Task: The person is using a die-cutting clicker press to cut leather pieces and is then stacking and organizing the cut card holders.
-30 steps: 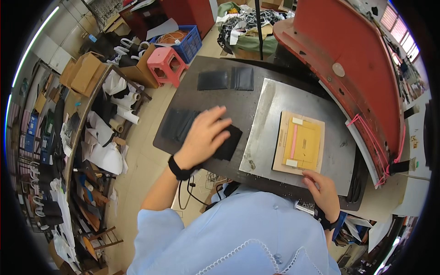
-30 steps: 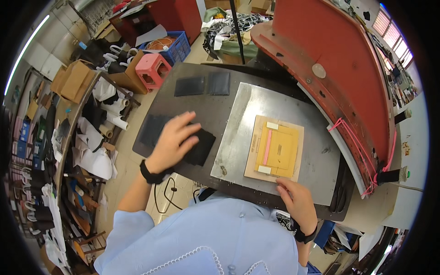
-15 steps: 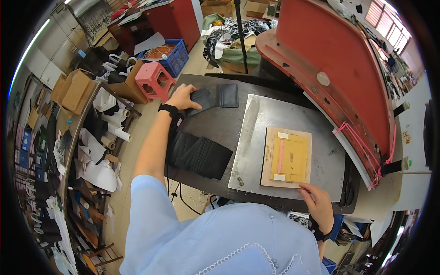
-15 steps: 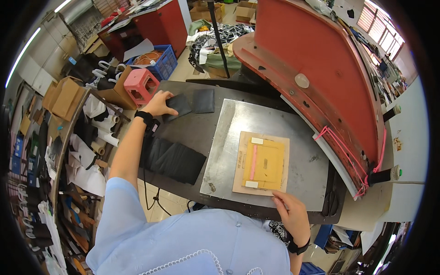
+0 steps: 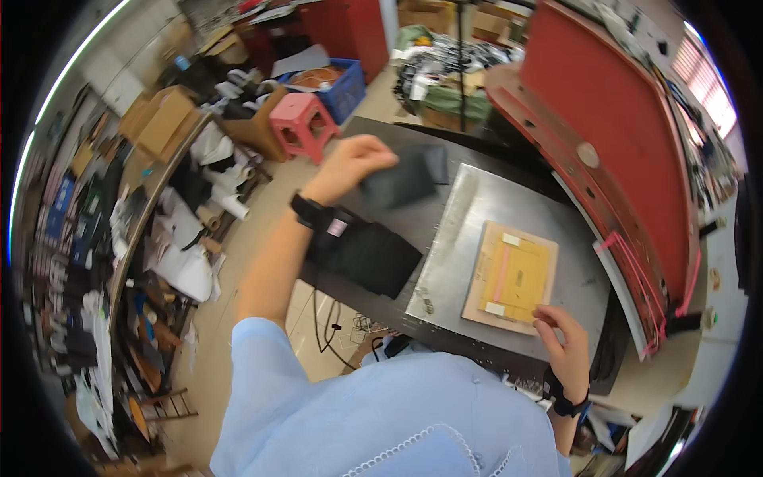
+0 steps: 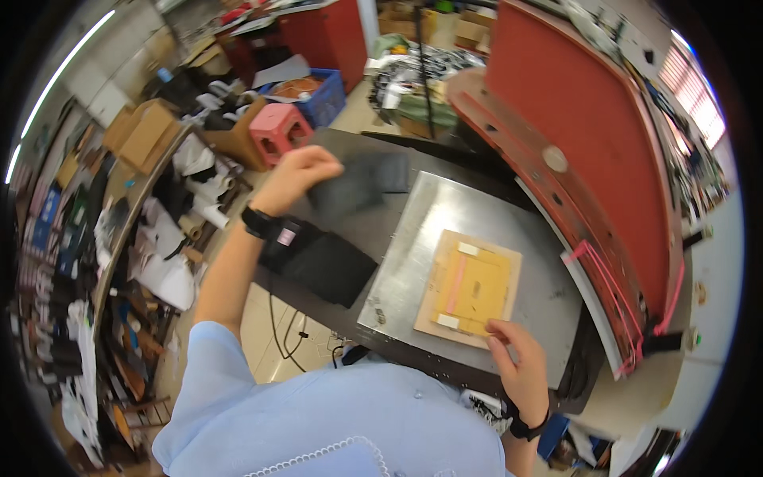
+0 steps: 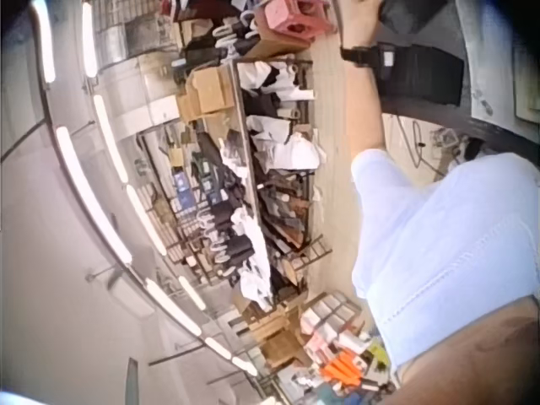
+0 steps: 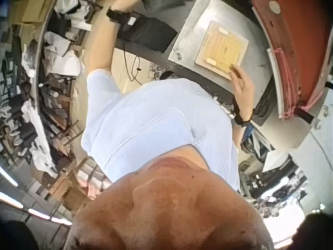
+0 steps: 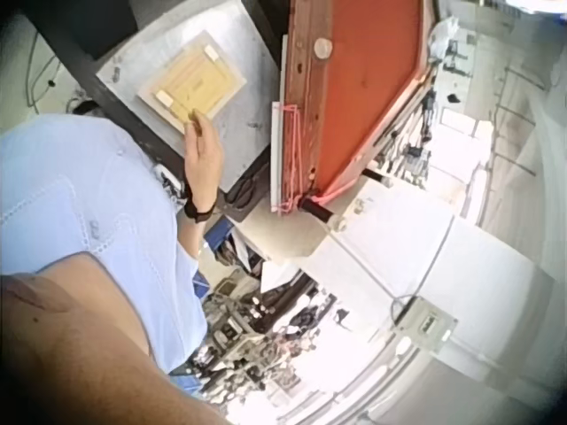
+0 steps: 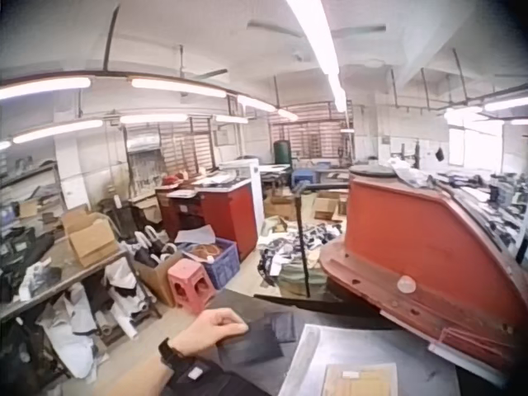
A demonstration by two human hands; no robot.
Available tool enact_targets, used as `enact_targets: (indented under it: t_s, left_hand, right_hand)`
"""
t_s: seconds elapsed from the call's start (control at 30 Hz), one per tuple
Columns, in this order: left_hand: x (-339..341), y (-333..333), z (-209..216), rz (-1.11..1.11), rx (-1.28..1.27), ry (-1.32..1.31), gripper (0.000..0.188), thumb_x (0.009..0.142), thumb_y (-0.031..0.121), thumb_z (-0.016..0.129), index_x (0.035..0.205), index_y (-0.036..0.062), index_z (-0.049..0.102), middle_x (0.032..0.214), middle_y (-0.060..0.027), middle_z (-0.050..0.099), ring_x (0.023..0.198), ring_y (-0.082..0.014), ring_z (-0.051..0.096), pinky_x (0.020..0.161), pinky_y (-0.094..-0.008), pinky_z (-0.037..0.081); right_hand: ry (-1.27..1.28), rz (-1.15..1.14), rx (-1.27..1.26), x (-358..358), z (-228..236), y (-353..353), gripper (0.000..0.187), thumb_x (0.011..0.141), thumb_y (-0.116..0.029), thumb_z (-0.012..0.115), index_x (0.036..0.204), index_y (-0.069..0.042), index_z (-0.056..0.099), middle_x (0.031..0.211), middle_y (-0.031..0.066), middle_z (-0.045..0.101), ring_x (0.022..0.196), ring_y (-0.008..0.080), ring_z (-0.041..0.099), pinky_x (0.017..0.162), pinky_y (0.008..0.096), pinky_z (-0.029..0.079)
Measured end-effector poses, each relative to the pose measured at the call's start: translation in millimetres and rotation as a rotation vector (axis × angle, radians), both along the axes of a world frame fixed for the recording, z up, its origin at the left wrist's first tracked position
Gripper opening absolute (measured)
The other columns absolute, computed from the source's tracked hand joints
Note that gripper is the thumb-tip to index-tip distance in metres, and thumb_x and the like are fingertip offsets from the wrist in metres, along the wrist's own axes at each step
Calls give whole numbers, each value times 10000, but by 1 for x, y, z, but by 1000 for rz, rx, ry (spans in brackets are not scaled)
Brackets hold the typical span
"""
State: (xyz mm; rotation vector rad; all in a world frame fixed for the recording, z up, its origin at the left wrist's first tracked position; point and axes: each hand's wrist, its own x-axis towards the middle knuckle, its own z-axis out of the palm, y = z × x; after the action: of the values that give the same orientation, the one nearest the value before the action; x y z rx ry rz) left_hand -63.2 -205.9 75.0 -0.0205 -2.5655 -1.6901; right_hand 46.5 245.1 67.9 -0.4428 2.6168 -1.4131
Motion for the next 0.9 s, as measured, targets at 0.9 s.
enact_targets:
  t_s: [0.9]
  left_hand:
    - [112, 148, -4, -172, 379, -127, 274, 969, 273, 675, 984, 1, 649, 775, 5, 577, 750, -46, 525, 646, -268, 492]
  right_hand:
    - [-119, -143, -302, 4, 3, -17, 278, 925, -99, 688, 1153, 53, 643, 991, 45, 669, 874, 95, 601, 770, 244, 486]
